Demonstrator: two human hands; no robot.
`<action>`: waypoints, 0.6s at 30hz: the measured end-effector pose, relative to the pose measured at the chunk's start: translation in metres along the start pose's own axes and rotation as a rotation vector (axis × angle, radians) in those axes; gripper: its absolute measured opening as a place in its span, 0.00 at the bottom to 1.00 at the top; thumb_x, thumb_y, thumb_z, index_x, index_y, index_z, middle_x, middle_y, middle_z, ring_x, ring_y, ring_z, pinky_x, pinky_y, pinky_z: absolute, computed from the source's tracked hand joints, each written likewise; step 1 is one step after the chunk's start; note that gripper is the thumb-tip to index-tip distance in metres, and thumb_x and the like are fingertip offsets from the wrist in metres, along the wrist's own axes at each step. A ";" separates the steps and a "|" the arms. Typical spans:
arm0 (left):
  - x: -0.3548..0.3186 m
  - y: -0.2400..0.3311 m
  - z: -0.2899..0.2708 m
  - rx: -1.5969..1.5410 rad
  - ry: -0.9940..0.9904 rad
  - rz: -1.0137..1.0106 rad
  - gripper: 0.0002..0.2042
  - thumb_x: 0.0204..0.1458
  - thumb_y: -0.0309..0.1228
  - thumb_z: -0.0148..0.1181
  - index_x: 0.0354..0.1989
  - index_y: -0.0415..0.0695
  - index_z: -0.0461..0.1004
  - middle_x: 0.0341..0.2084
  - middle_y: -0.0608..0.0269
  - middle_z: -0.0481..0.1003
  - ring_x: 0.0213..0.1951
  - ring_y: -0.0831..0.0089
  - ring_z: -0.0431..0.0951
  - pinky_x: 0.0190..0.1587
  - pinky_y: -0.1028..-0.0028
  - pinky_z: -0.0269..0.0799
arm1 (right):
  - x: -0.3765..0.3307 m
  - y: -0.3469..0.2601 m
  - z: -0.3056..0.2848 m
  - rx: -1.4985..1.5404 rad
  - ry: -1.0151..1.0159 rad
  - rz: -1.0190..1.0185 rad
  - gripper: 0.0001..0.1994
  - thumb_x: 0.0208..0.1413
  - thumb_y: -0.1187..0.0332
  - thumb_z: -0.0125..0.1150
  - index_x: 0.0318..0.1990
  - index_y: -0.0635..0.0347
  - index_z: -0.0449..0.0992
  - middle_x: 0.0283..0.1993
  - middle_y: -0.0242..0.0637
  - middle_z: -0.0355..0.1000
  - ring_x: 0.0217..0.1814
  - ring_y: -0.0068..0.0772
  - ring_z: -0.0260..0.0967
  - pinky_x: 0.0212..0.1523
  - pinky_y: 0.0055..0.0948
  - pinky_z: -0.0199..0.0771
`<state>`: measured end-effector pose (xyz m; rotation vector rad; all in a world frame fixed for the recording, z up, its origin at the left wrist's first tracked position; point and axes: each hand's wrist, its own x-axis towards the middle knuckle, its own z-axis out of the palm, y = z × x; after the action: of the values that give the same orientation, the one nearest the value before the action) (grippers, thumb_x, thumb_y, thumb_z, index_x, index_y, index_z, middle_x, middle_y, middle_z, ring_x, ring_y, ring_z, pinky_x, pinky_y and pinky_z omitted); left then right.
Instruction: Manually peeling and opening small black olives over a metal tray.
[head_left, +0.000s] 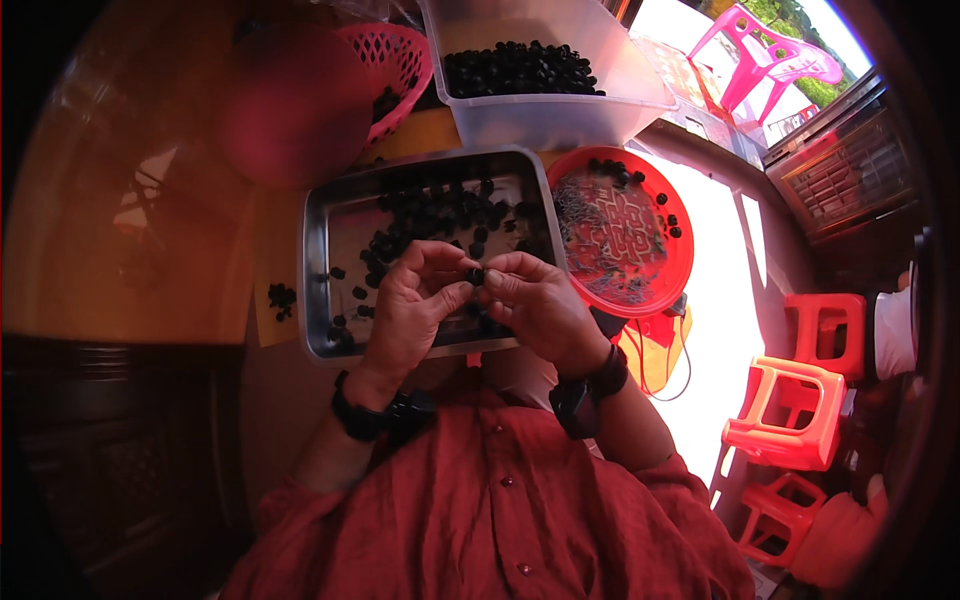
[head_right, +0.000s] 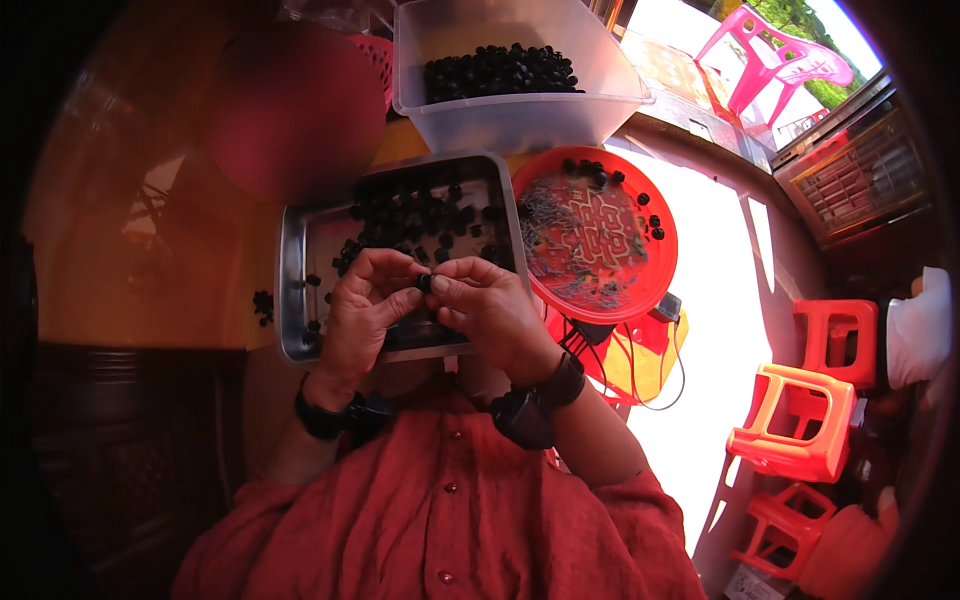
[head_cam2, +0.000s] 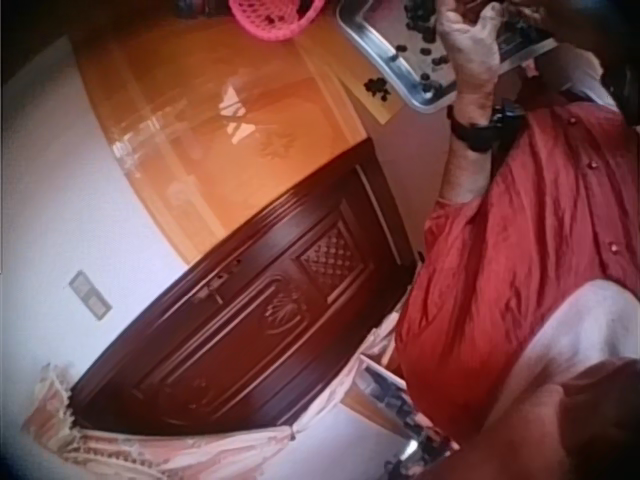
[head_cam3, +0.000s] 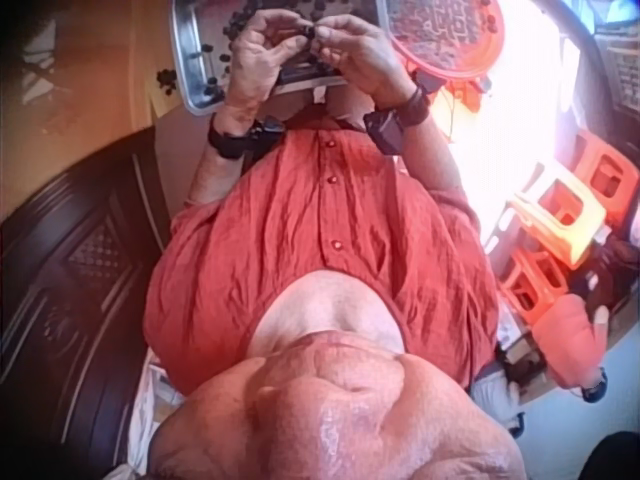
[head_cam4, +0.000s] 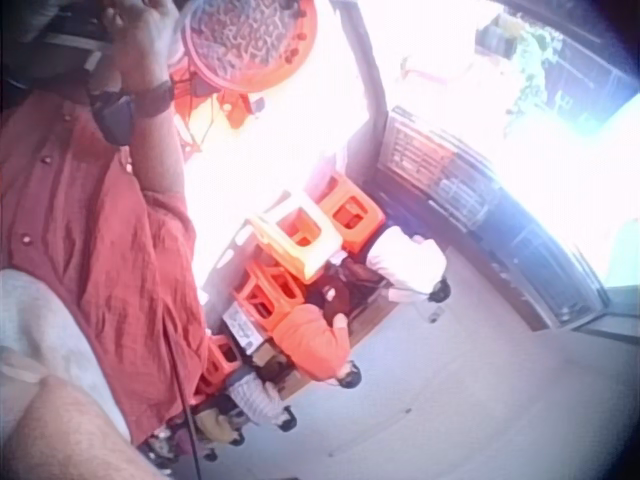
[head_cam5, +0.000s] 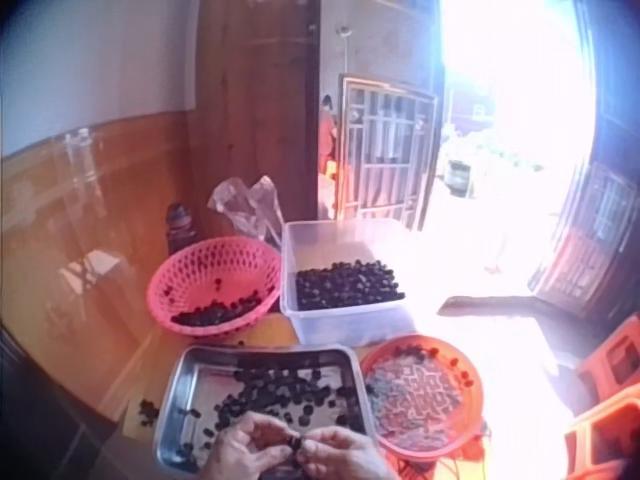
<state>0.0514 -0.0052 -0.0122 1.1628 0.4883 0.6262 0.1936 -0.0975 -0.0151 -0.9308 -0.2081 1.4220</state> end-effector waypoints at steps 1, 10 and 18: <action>0.000 -0.001 0.001 0.014 0.008 0.021 0.13 0.50 0.17 0.56 0.43 0.41 0.65 0.38 0.64 0.73 0.41 0.78 0.74 0.45 0.79 0.71 | 0.001 0.000 -0.002 0.045 -0.029 0.013 0.06 0.54 0.72 0.58 0.38 0.62 0.71 0.35 0.32 0.71 0.36 0.20 0.69 0.36 0.18 0.70; 0.001 -0.006 0.009 0.122 0.059 0.056 0.17 0.49 0.17 0.57 0.46 0.43 0.61 0.39 0.62 0.73 0.39 0.80 0.72 0.43 0.81 0.69 | 0.005 0.000 -0.014 0.175 -0.077 0.095 0.05 0.54 0.75 0.57 0.37 0.64 0.71 0.35 0.33 0.71 0.37 0.24 0.71 0.38 0.20 0.72; 0.001 -0.004 0.011 0.236 0.027 0.089 0.16 0.49 0.16 0.56 0.45 0.42 0.62 0.38 0.62 0.73 0.40 0.80 0.72 0.43 0.81 0.68 | 0.001 -0.005 -0.018 0.102 -0.094 0.091 0.03 0.53 0.75 0.58 0.34 0.64 0.71 0.32 0.35 0.71 0.34 0.25 0.71 0.35 0.19 0.72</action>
<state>0.0601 -0.0131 -0.0124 1.4068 0.5465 0.6741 0.2086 -0.1031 -0.0239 -0.7991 -0.1637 1.5479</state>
